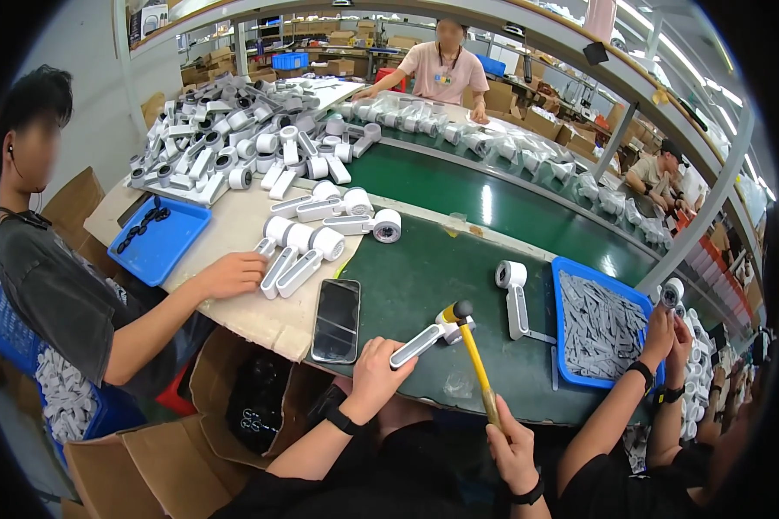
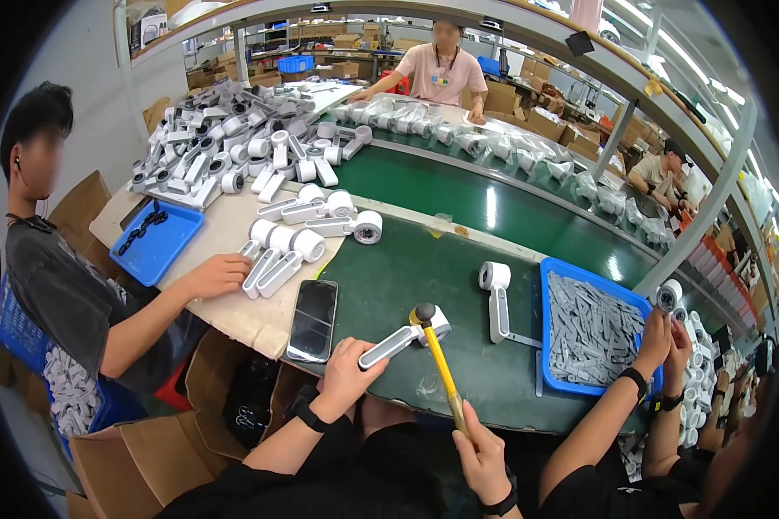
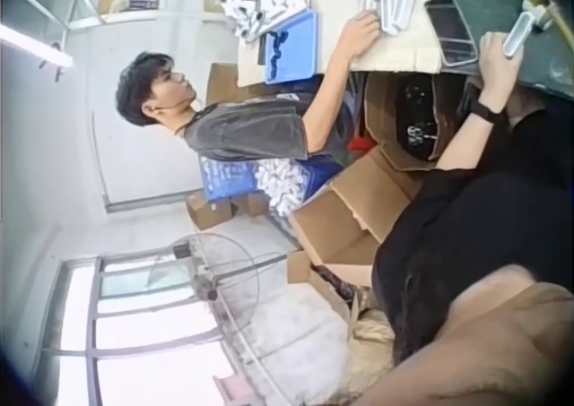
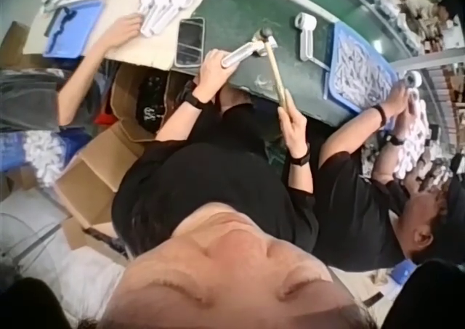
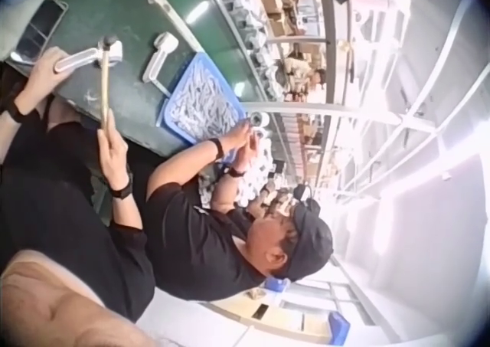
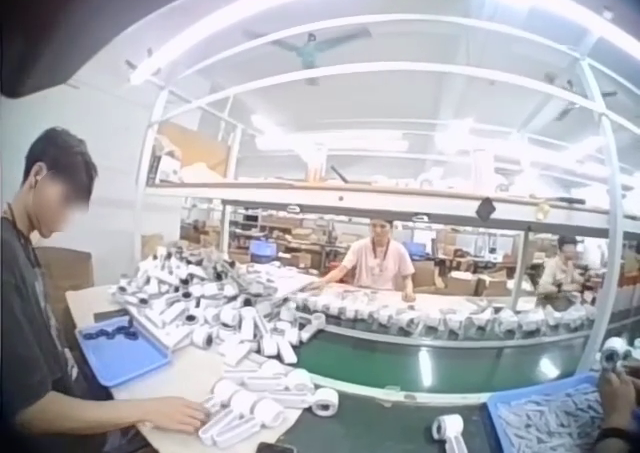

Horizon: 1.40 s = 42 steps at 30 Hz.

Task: The person assembles a handheld fan by picking up a white handle, placing a small grey component into it, and tapping the joint with a yellow hammer. They then set the assembled part on the table and reach for another handle to repeat the process.

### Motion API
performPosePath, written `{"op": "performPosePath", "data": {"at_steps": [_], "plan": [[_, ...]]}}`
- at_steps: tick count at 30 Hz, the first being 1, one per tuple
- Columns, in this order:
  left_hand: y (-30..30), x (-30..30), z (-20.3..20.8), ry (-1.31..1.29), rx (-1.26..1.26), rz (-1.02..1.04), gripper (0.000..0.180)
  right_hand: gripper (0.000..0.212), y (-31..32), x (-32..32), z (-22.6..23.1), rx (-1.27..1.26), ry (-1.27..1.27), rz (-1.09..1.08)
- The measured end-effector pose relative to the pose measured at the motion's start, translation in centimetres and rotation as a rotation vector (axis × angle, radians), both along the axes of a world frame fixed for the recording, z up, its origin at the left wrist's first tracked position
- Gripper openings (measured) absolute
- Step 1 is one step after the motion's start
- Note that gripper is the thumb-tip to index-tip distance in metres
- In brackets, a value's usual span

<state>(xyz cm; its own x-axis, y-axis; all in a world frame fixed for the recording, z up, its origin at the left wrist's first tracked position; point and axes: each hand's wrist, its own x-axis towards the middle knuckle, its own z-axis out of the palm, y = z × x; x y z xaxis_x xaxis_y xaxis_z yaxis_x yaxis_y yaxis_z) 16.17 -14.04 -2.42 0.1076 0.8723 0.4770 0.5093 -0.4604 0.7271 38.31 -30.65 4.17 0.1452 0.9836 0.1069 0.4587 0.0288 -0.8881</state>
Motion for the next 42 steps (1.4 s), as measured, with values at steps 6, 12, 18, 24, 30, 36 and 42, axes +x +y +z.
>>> {"op": "performPosePath", "data": {"at_steps": [6, 12, 18, 24, 30, 36, 42], "plan": [[1.4, 1.7, 2.3, 0.226, 0.066, -0.059, 0.039, 0.051, 1.0, 0.1, -0.2, -0.091, -0.008, 0.079], [3.6, -1.8, 5.6, 0.241, 0.236, -0.093, 0.033, 0.055, -0.7, 1.7, -1.2, -0.099, 0.356, -0.116], [8.8, -13.6, 3.5, 0.341, 0.184, 0.328, 0.037, 0.055, 0.1, 4.0, -0.9, 0.043, 0.258, -0.305], [12.4, -15.1, 3.0, 0.48, 0.139, 0.533, 0.035, 0.054, 2.3, 8.1, -2.6, 0.107, 0.2, -0.421], [8.2, 1.5, 6.9, 0.326, 0.078, -0.137, 0.049, 0.054, 2.8, 7.3, -3.5, -0.066, 0.264, -0.353], [7.2, 13.9, 3.0, 0.243, -0.157, -0.209, 0.073, 0.055, 2.1, 5.4, -2.9, -0.07, 0.378, -0.297], [9.2, 13.8, 1.7, 0.27, 0.008, -0.118, 0.026, 0.055, -0.1, 5.1, -3.5, -0.016, 0.405, -0.254]]}}
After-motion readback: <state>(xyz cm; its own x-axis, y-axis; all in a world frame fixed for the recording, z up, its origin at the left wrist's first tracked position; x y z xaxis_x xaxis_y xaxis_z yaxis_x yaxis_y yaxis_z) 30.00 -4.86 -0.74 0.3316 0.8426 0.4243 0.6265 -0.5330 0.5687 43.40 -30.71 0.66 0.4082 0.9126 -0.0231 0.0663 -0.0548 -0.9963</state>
